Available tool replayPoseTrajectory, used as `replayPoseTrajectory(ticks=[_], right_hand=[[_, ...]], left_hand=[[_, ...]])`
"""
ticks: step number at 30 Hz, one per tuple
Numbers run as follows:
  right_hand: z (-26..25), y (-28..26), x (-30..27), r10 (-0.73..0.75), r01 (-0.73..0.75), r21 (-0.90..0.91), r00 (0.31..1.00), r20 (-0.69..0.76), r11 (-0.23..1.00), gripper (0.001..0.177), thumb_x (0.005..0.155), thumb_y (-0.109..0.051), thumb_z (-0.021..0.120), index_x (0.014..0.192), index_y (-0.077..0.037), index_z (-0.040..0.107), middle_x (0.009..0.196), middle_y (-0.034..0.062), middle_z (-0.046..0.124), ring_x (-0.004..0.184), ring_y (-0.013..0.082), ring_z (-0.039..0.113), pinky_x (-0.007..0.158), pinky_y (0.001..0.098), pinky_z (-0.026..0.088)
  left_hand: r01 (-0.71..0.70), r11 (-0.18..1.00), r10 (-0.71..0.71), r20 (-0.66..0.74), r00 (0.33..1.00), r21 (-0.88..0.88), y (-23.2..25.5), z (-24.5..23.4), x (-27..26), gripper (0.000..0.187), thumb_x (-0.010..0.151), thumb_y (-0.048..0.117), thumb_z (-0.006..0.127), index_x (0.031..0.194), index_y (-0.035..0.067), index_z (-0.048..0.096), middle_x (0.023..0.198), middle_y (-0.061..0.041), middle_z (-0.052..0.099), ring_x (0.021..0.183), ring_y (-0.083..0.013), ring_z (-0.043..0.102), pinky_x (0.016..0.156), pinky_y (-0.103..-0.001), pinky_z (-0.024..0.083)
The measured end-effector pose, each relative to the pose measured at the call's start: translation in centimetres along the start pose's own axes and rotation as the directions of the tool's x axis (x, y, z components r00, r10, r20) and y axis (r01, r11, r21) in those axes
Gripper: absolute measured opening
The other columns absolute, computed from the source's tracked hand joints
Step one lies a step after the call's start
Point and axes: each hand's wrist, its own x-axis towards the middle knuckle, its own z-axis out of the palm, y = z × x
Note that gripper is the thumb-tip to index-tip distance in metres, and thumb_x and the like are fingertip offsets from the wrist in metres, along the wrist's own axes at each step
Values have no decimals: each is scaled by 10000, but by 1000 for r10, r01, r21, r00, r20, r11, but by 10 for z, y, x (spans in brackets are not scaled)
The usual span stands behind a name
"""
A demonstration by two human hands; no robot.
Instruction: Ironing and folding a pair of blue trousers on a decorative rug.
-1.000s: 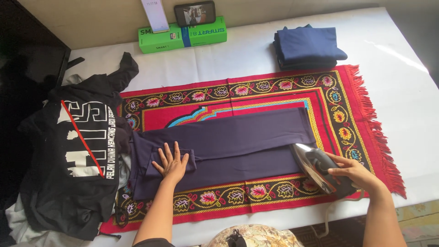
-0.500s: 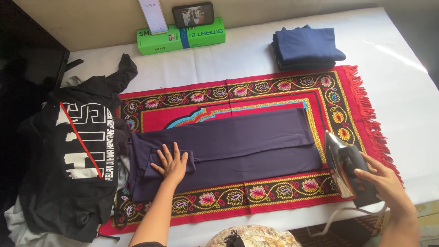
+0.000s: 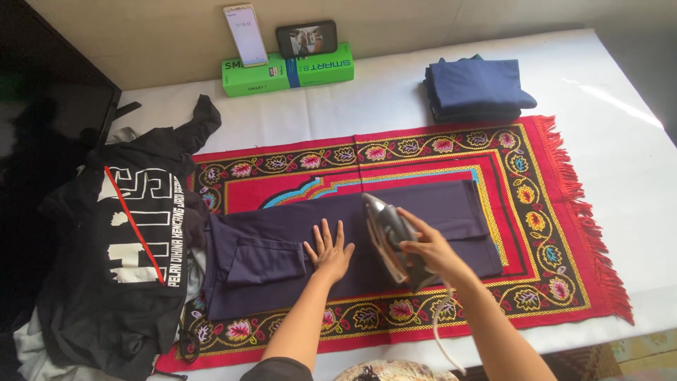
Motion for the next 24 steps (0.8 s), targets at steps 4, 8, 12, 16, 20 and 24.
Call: replayPoseTrajectory(ticks=[4, 8, 12, 16, 20, 24], right_hand=[[26, 21, 23, -21, 22, -9, 997, 75, 1000, 831, 864, -36, 702, 1576, -348, 408, 820, 54, 652, 588, 126, 595, 508, 278, 424], [27, 18, 15, -2, 0, -117, 1000, -19, 993, 805, 887, -67, 689, 1572, -373, 398, 830, 9, 656, 587, 99, 558, 523, 273, 438], [14, 12, 7, 37, -61, -145, 985, -166, 988, 803, 887, -91, 690, 1559, -423, 402, 827, -12, 676, 588, 100, 541, 560, 284, 474], [-9, 14, 0, 39, -93, -219, 969, -242, 971, 807, 902, -126, 697, 1569, -462, 391, 741, 41, 639, 589, 106, 559, 610, 287, 488], [-31, 24, -2, 29, -110, -247, 950, -311, 963, 806, 907, -134, 687, 1573, -461, 374, 719, 39, 647, 587, 111, 594, 617, 308, 493], [-51, 31, -4, 48, -141, -212, 919, -391, 967, 789, 916, -155, 687, 1576, -461, 383, 755, 34, 667, 601, 111, 605, 620, 318, 496]], left_hand=[[33, 999, -34, 22, 999, 14, 3, -5, -2, 782, 1038, 542, 403, 1659, 317, -15, 1716, -80, -234, 1573, -343, -228, 1200, -670, -112], [36, 999, -37, 34, 999, 14, 2, -3, -3, 777, 1042, 532, 403, 1658, 326, -24, 1716, -73, -240, 1573, -337, -233, 1206, -665, -115], [28, 999, -29, 32, 999, 18, 3, -5, -2, 775, 1046, 525, 397, 1659, 323, -33, 1713, -76, -247, 1570, -339, -235, 1202, -666, -117], [33, 999, -34, 46, 998, 21, 6, -8, -3, 769, 1048, 526, 385, 1657, 327, -41, 1710, -71, -257, 1570, -333, -239, 1203, -661, -122], [49, 998, -51, 59, 997, 28, 7, -11, -4, 765, 1047, 533, 376, 1654, 335, -46, 1710, -64, -263, 1573, -321, -241, 1208, -655, -125], [51, 998, -53, 60, 997, 41, 7, -9, -3, 767, 1045, 542, 373, 1654, 338, -46, 1710, -66, -260, 1572, -322, -236, 1205, -659, -122]])
